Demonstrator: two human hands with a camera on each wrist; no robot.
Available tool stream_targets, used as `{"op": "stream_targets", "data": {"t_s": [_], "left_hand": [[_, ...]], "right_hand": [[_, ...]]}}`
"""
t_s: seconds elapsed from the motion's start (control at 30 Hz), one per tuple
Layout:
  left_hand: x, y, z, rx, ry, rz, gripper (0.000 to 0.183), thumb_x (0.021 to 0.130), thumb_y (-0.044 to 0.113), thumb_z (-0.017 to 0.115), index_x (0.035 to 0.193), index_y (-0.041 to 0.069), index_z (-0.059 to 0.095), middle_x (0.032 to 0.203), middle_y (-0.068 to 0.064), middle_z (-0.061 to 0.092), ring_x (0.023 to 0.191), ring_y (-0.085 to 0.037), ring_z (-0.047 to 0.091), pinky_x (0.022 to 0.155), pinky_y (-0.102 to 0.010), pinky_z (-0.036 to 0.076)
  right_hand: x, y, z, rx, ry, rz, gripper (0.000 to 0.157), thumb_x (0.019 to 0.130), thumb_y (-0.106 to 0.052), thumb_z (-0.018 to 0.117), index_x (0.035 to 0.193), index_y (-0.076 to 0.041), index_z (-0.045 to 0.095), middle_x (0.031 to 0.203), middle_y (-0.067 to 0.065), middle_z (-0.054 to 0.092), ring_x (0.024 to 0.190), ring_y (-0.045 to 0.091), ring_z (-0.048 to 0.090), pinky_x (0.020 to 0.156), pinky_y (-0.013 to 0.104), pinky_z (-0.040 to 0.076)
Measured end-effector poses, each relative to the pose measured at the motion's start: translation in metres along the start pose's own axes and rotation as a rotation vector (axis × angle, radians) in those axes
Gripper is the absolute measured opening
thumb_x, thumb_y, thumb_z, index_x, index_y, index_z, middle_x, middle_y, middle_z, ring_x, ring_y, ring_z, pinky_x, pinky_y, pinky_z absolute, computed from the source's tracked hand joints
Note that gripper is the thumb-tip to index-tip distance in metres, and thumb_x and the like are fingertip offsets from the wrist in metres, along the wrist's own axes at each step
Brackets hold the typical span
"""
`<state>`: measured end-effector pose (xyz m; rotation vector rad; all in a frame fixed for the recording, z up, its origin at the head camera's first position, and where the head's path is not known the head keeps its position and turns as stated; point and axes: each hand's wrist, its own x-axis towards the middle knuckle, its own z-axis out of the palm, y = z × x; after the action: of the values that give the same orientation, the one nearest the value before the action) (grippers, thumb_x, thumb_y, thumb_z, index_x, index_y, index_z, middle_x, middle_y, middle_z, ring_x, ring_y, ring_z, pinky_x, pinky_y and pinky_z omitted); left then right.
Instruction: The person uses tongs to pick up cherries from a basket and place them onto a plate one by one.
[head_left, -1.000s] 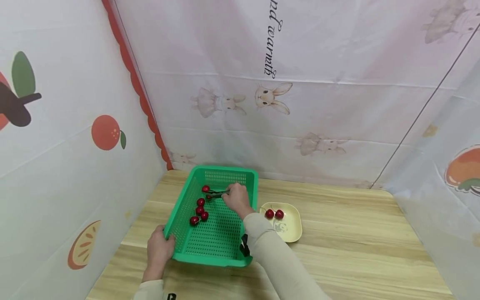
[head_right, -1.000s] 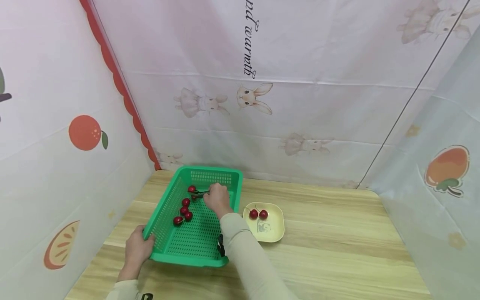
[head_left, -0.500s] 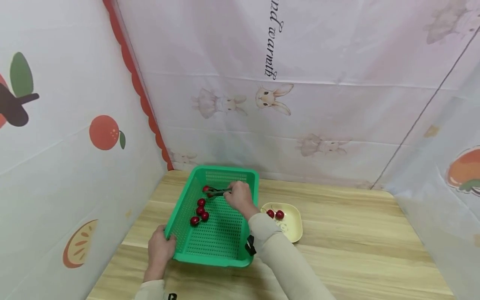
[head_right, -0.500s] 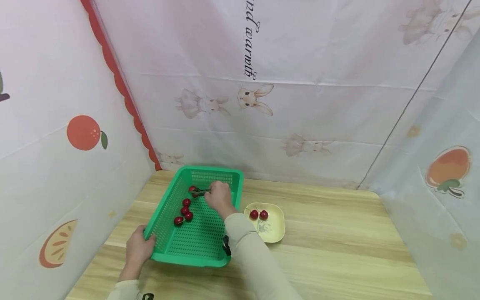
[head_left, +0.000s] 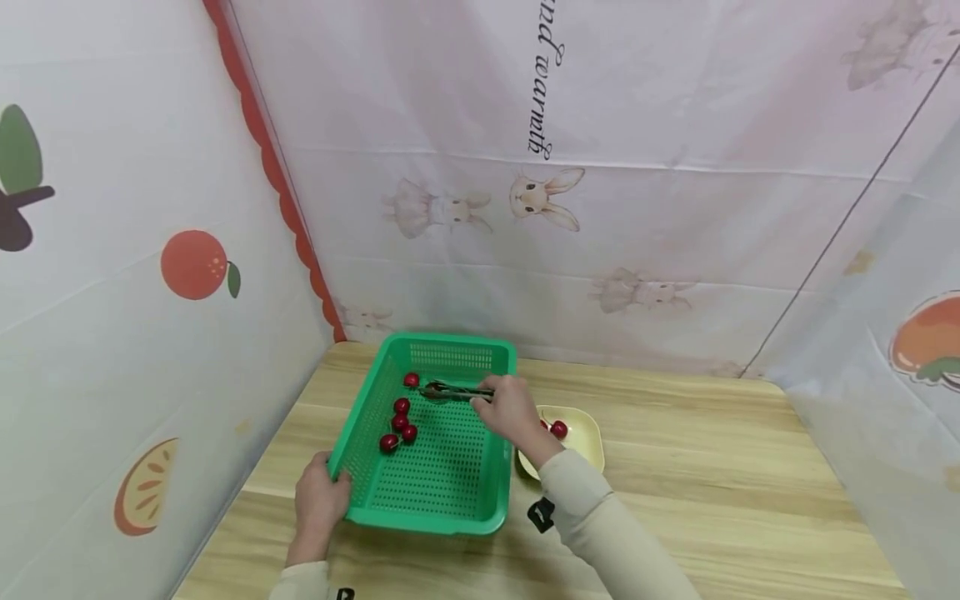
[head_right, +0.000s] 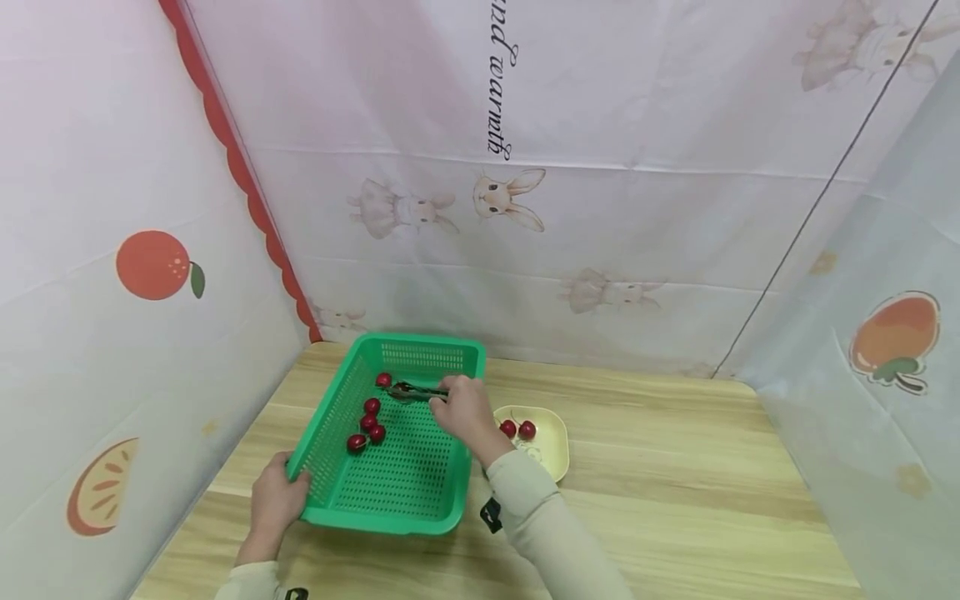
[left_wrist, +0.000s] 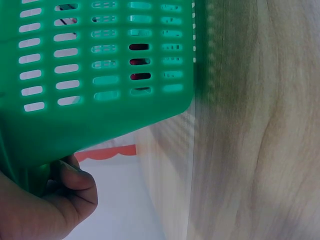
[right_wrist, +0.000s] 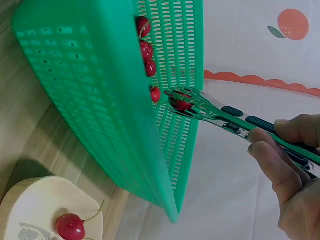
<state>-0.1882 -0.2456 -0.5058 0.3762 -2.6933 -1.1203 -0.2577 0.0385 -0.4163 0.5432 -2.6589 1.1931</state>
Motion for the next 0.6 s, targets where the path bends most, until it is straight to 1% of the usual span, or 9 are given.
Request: {"op": "stream_targets", "data": {"t_s": [0.1,0.2,0.27,0.33,0.37,0.43,0.5,0.6], "left_hand": [[0.000,0.000,0.002,-0.004,0.008,0.002,0.039,0.084,-0.001,0.053,0.118,-0.017,0.046,0.099,-0.033,0.055,0.086,-0.042,0.054,0.072,-0.053,0.043],[0.000,-0.001,0.001,-0.005,0.012,-0.004,0.039,0.083,-0.001,0.053,0.118,-0.017,0.046,0.099,-0.033,0.055,0.085,-0.041,0.053,0.072,-0.053,0.043],[0.000,-0.001,0.001,-0.006,0.010,-0.002,0.039,0.084,-0.001,0.053,0.118,-0.018,0.046,0.099,-0.033,0.055,0.085,-0.041,0.053,0.072,-0.053,0.043],[0.000,-0.001,0.001,-0.004,0.013,-0.002,0.039,0.084,-0.001,0.053,0.118,-0.018,0.046,0.099,-0.032,0.054,0.084,-0.040,0.054,0.071,-0.052,0.043],[0.000,-0.001,0.001,-0.003,0.013,-0.003,0.039,0.084,-0.001,0.053,0.118,-0.018,0.046,0.099,-0.032,0.054,0.084,-0.040,0.054,0.071,-0.052,0.043],[0.000,-0.001,0.001,0.002,0.010,-0.005,0.039,0.084,-0.001,0.053,0.118,-0.018,0.045,0.099,-0.033,0.054,0.084,-0.041,0.054,0.071,-0.052,0.043],[0.000,-0.001,0.002,0.004,0.008,-0.010,0.039,0.084,-0.001,0.053,0.118,-0.018,0.045,0.099,-0.033,0.054,0.085,-0.040,0.054,0.071,-0.052,0.044],[0.000,0.000,0.002,-0.001,0.004,-0.007,0.039,0.084,-0.001,0.053,0.118,-0.018,0.045,0.099,-0.033,0.054,0.084,-0.041,0.054,0.071,-0.052,0.044]], "right_hand": [[-0.008,0.006,-0.006,0.008,0.025,-0.016,0.022,0.083,-0.007,0.066,0.101,0.007,0.066,0.039,-0.007,0.034,0.031,0.002,0.022,0.032,0.017,0.021],[-0.015,0.009,-0.009,0.015,0.061,-0.032,0.019,0.082,-0.006,0.067,0.097,0.006,0.067,0.048,-0.002,0.047,0.032,0.002,0.024,0.033,0.017,0.023],[-0.018,0.010,-0.011,0.033,0.084,-0.035,0.016,0.082,-0.005,0.068,0.095,0.004,0.068,0.057,0.002,0.056,0.032,0.002,0.027,0.033,0.018,0.025],[-0.022,0.011,-0.014,0.057,0.094,-0.025,0.015,0.082,-0.006,0.068,0.094,0.003,0.069,0.064,0.003,0.062,0.032,0.002,0.031,0.033,0.019,0.027],[-0.024,0.012,-0.015,0.075,0.093,-0.013,0.015,0.082,-0.006,0.067,0.094,0.003,0.069,0.065,0.004,0.063,0.032,0.003,0.033,0.033,0.019,0.028],[-0.028,0.013,-0.018,0.107,0.094,0.009,0.015,0.083,-0.006,0.067,0.095,0.002,0.069,0.061,0.003,0.062,0.033,0.004,0.037,0.032,0.020,0.029],[-0.032,0.016,-0.021,0.122,0.105,0.021,0.015,0.083,-0.006,0.067,0.095,0.002,0.069,0.060,0.001,0.061,0.035,0.004,0.039,0.032,0.020,0.031],[-0.038,0.019,-0.026,0.118,0.142,0.008,0.013,0.082,-0.005,0.068,0.092,0.003,0.069,0.063,0.001,0.062,0.038,0.005,0.042,0.034,0.020,0.033]]}}
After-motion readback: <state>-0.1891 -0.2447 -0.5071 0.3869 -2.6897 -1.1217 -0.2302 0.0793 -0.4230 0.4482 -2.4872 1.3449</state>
